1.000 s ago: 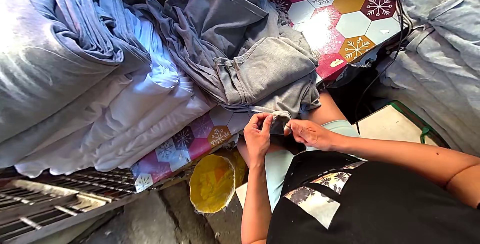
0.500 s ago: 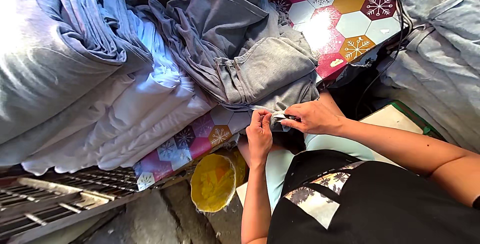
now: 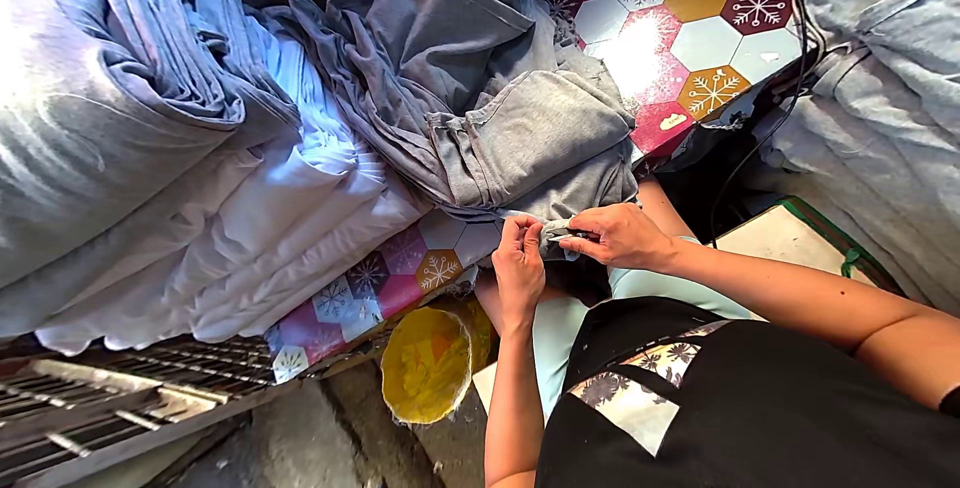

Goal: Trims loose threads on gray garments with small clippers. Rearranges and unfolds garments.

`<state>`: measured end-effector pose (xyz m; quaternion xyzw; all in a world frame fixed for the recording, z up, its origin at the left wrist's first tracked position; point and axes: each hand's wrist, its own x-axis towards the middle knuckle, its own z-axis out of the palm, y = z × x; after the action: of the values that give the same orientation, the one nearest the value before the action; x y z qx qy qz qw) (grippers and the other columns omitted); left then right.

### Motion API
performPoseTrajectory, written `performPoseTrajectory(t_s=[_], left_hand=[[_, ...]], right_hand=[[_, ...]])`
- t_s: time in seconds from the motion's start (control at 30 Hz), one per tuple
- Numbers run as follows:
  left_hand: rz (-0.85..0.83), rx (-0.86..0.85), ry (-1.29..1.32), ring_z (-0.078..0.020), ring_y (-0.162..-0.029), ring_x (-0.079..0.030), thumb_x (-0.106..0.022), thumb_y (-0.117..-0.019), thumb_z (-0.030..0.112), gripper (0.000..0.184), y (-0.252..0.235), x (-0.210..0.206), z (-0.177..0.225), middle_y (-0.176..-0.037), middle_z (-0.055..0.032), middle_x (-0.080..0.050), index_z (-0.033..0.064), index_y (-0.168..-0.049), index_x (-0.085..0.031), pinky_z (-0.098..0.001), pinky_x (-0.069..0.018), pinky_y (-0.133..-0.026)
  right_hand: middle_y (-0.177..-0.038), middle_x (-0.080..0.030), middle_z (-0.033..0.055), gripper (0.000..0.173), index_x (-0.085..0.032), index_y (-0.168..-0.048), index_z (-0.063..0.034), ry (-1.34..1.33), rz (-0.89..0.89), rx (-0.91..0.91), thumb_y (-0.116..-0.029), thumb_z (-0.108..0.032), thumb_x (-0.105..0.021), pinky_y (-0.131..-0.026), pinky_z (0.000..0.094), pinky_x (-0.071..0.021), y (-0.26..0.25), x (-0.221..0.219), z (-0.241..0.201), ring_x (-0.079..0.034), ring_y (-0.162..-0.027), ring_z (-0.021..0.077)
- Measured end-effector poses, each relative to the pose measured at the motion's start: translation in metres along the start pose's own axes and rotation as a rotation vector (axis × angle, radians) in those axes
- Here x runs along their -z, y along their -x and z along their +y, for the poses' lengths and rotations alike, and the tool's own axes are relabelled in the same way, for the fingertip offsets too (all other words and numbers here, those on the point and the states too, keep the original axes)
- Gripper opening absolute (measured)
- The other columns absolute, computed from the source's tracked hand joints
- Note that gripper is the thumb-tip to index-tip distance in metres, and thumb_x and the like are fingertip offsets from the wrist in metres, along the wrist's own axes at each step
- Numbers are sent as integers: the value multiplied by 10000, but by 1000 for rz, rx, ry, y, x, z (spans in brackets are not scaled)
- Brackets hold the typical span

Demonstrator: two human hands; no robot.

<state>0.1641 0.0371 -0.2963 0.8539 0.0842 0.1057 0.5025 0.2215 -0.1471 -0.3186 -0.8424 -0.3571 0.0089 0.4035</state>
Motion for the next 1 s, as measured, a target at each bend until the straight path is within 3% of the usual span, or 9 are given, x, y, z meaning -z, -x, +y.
performPoseTrajectory(t_s=[0.27, 0.37, 0.43, 0.53, 0.73, 0.8, 0.9, 0.97, 1.0], left_hand=[[9, 19, 58, 34, -633, -571, -574, -1035, 100, 52, -1, -2, -1, -764, 52, -646, 65, -1049, -610, -157, -489, -619], [0, 53, 117, 26, -659, -592, -571, -1035, 90, 52, -1, -2, 0, -793, 49, -662, 63, -1057, -609, -168, -504, -640], [-9, 59, 163, 21, -697, -613, -559, -1038, 74, 51, 0, -3, 0, -814, 43, -673, 57, -1059, -602, -177, -521, -668], [65, -18, 168, -24, -826, -684, -531, -1044, 68, 96, 3, 11, -5, -903, 31, -727, 48, -1066, -623, -246, -576, -792], [589, 300, -373, -212, -910, -673, -483, -1065, 108, 263, 23, 97, -55, -990, -189, -691, -103, -1130, -626, -366, -525, -854], [453, 321, -413, -311, -1029, -676, -474, -1072, 152, 333, 26, 96, -54, -1087, -255, -692, -121, -1139, -654, -455, -509, -941], [35, 113, -44, -248, -1171, -629, -646, -970, 169, 392, 22, 58, -45, -1251, -217, -644, -102, -1248, -587, -408, -507, -1014], [-110, 65, 262, -103, -1003, -675, -748, -889, 108, 328, 15, 26, -39, -1087, -53, -694, 7, -1153, -580, -303, -576, -891], [-138, 67, 418, -55, -882, -679, -725, -890, 37, 237, 11, 18, -35, -965, 15, -703, 82, -1042, -548, -262, -583, -799]], right_hand=[[-695, -666, 51, 334, -730, -822, -68, -3, 69, 45, -985, -337, -619, -520, 394, -505, 2, -2, 1, -653, -611, 188], [-894, -682, 74, 390, -717, -1043, -19, -269, 23, -119, -896, -379, -755, -689, 384, -551, -5, 2, 7, -648, -775, 166], [-1019, -710, 86, 426, -679, -1170, -14, -497, -136, -255, -856, -256, -835, -827, 364, -555, -11, 1, 16, -663, -897, 139], [-764, -621, 26, 139, -666, -940, -17, -730, -162, -324, -856, -29, -776, -628, 220, -477, -13, -8, 20, -558, -660, 46], [-791, -655, -18, 56, -676, -913, -20, -913, -129, -471, -896, 25, -705, -713, 196, -517, -14, 4, 15, -604, -719, 10], [-782, -653, -15, 53, -675, -912, -15, -952, -154, -517, -903, 32, -697, -715, 200, -519, -17, 7, 11, -605, -714, 17], [-704, -619, -30, 62, -664, -910, -52, -1022, -226, -605, -927, -22, -715, -541, 152, -438, -21, 8, 6, -520, -566, -7], [-669, -594, -33, 104, -645, -892, -64, -1017, -258, -612, -895, -28, -742, -472, 144, -386, -25, 9, 5, -471, -506, -11], [-726, -627, -25, 117, -654, -908, -50, -955, -283, -569, -866, -1, -752, -559, 169, -457, -28, 12, 7, -540, -589, 4]])
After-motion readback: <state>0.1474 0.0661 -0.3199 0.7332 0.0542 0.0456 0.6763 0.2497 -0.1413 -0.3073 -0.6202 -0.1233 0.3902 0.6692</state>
